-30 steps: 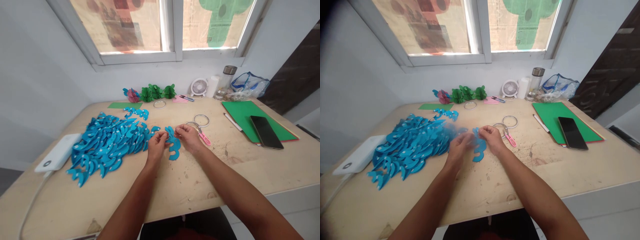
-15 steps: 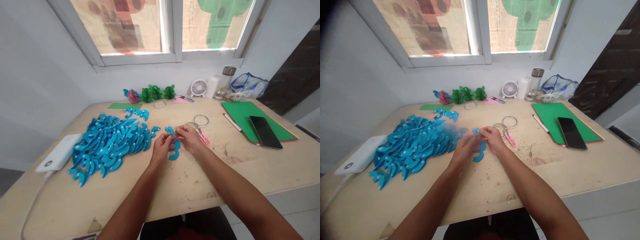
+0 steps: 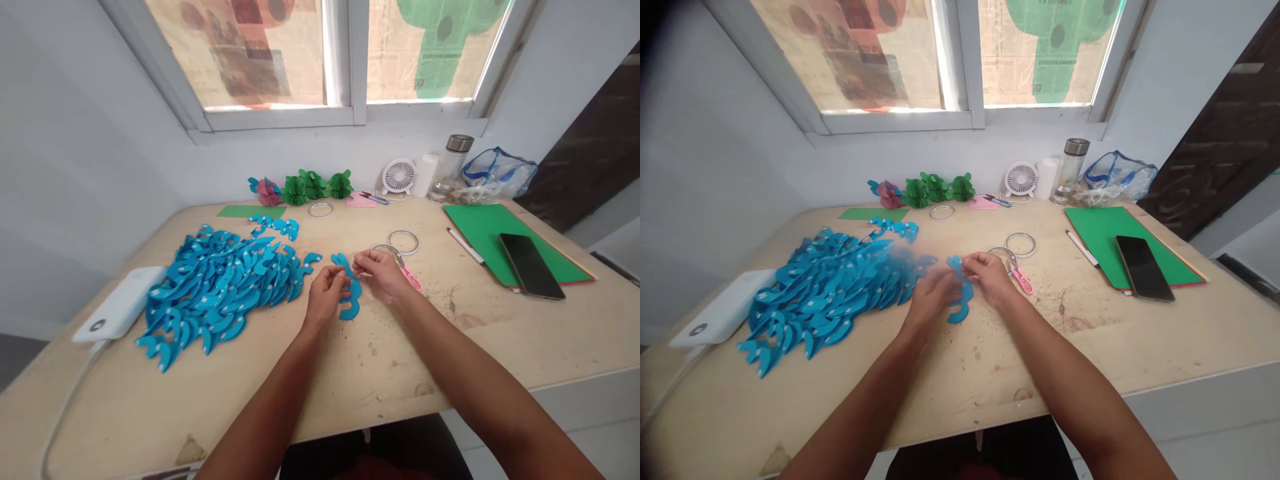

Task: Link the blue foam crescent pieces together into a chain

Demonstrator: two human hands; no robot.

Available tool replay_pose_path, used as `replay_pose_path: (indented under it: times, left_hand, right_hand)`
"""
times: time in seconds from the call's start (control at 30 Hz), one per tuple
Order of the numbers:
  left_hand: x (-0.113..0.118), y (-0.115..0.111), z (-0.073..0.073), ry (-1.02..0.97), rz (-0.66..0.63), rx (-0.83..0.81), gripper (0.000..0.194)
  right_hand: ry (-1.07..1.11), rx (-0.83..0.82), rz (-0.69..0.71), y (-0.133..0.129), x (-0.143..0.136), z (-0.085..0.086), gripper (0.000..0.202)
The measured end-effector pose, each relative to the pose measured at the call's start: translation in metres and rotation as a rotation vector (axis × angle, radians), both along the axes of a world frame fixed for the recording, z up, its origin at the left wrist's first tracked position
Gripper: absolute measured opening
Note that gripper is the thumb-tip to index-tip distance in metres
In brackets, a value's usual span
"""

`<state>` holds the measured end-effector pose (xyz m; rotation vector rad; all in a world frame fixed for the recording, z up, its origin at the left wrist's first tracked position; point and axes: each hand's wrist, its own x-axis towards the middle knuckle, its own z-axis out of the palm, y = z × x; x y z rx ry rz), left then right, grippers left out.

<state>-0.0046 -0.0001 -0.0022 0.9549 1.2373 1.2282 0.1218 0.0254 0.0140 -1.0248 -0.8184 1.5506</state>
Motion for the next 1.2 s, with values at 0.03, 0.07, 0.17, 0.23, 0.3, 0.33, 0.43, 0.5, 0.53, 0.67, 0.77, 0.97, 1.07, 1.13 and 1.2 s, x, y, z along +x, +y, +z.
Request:
replay_pose_path:
  times: [0.03, 0.07, 0.17, 0.23, 0.3, 0.33, 0.43, 0.5, 0.53, 0.67, 0.77, 0.97, 1.07, 1.13, 1.2]
  left_hand:
    - [0.0, 0.0, 0.001, 0.0, 0.002, 0.0, 0.03]
    - [0.0, -0.001, 0.001, -0.002, 0.002, 0.001, 0.029]
    - [0.0, -0.001, 0.002, -0.013, -0.004, 0.003, 0.029]
    - [0.0, -0.001, 0.002, -0.016, -0.004, 0.003, 0.029]
    - [0.0, -0.001, 0.002, -0.016, -0.002, 0.001, 0.029]
    - [0.0, 0.0, 0.001, -0.017, -0.002, 0.0, 0.028]
    - [0.0, 0.001, -0.001, -0.039, -0.003, -0.006, 0.029]
    - [-0.001, 0.003, -0.002, -0.058, 0.013, -0.013, 0.031]
    - [-0.001, 0.003, -0.002, -0.067, 0.025, -0.016, 0.032]
    - [-0.002, 0.003, 0.001, -0.121, 0.058, -0.029, 0.033]
    - [-0.003, 0.001, 0.006, -0.192, 0.025, -0.06, 0.031]
    - [-0.006, -0.002, 0.017, -0.198, -0.068, -0.074, 0.034]
    - [-0.007, -0.002, 0.018, -0.158, -0.078, -0.023, 0.037]
    - [-0.007, -0.002, 0.017, -0.1, -0.081, 0.023, 0.039]
    - [-0.008, -0.001, 0.015, -0.002, -0.04, 0.095, 0.039]
  right_hand:
    - [0.006, -0.015, -0.005, 0.0, 0.001, 0.0, 0.024]
    - [0.007, -0.025, -0.008, 0.001, 0.001, 0.0, 0.024]
    - [0.0, -0.037, -0.013, 0.001, 0.002, -0.001, 0.024]
    - [0.001, -0.038, -0.012, 0.001, 0.001, -0.001, 0.024]
    - [0.006, -0.036, -0.009, 0.001, 0.0, -0.001, 0.024]
    - [0.008, -0.035, -0.007, 0.0, 0.0, -0.001, 0.024]
    - [0.013, -0.028, -0.006, -0.001, 0.0, 0.0, 0.025]
    - [0.011, -0.023, -0.011, -0.001, 0.0, 0.0, 0.026]
    - [0.007, -0.02, -0.014, -0.001, 0.0, 0.0, 0.026]
    - [-0.001, -0.009, -0.022, 0.0, 0.0, 0.0, 0.025]
    - [0.012, 0.007, -0.019, 0.0, 0.0, 0.0, 0.025]
    - [0.011, 0.055, -0.026, -0.001, -0.001, 0.003, 0.025]
    - [0.02, 0.076, -0.018, -0.002, -0.002, 0.003, 0.025]
    - [0.022, 0.084, -0.015, -0.002, -0.002, 0.003, 0.025]
    - [0.02, 0.096, -0.026, -0.001, -0.003, 0.002, 0.024]
